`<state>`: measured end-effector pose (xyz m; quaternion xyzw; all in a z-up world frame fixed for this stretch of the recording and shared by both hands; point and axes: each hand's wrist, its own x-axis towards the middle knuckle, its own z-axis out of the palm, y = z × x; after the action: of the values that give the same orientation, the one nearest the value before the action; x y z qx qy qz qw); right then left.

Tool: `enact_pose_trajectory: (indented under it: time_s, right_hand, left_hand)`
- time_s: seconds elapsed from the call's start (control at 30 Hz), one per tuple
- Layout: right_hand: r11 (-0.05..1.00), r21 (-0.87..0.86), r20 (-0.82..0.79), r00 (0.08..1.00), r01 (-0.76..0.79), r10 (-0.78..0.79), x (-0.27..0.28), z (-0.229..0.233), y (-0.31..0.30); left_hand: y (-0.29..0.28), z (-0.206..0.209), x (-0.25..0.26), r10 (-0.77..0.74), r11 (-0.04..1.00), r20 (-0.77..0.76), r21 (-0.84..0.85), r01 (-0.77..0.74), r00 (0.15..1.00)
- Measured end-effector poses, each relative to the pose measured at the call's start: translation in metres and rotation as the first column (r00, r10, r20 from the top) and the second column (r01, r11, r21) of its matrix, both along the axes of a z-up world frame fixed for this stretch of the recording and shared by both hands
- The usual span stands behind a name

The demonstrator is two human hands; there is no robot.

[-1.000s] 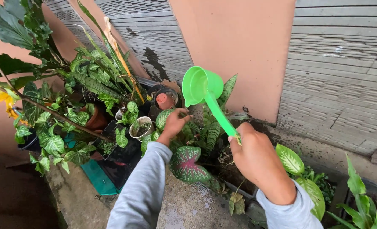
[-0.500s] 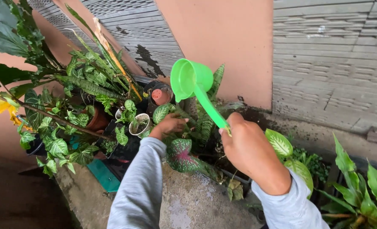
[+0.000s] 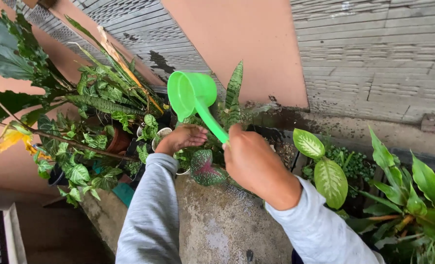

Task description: Watering various potted plants in an outdoor area using a plastic scoop and a bucket of water.

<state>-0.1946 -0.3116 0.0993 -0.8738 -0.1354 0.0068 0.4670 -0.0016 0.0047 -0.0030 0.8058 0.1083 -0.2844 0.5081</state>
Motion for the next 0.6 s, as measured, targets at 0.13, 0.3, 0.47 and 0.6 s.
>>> enact_pose_trajectory:
  time_s: [0.13,0.3,0.47,0.6]
  right_hand:
    - [0.997,0.046,0.012,0.998,-0.06,0.059,-0.002,0.0,0.001]
    - [0.993,0.059,0.036,0.995,-0.098,0.096,-0.005,0.003,0.003]
    - [0.994,0.011,0.071,0.992,-0.109,0.108,-0.017,0.012,0.002]
    - [0.994,0.023,0.06,0.993,-0.105,0.104,-0.017,0.01,0.005]
  left_hand:
    - [0.0,0.005,-0.003,0.165,0.985,0.086,0.031,-0.169,0.982]
    - [0.026,-0.024,0.018,0.307,0.951,0.154,-0.001,-0.31,0.939]
    - [0.069,-0.053,0.032,0.347,0.917,0.272,0.103,-0.386,0.898]
    - [0.051,-0.032,0.007,0.572,0.818,0.173,-0.19,-0.543,0.802]
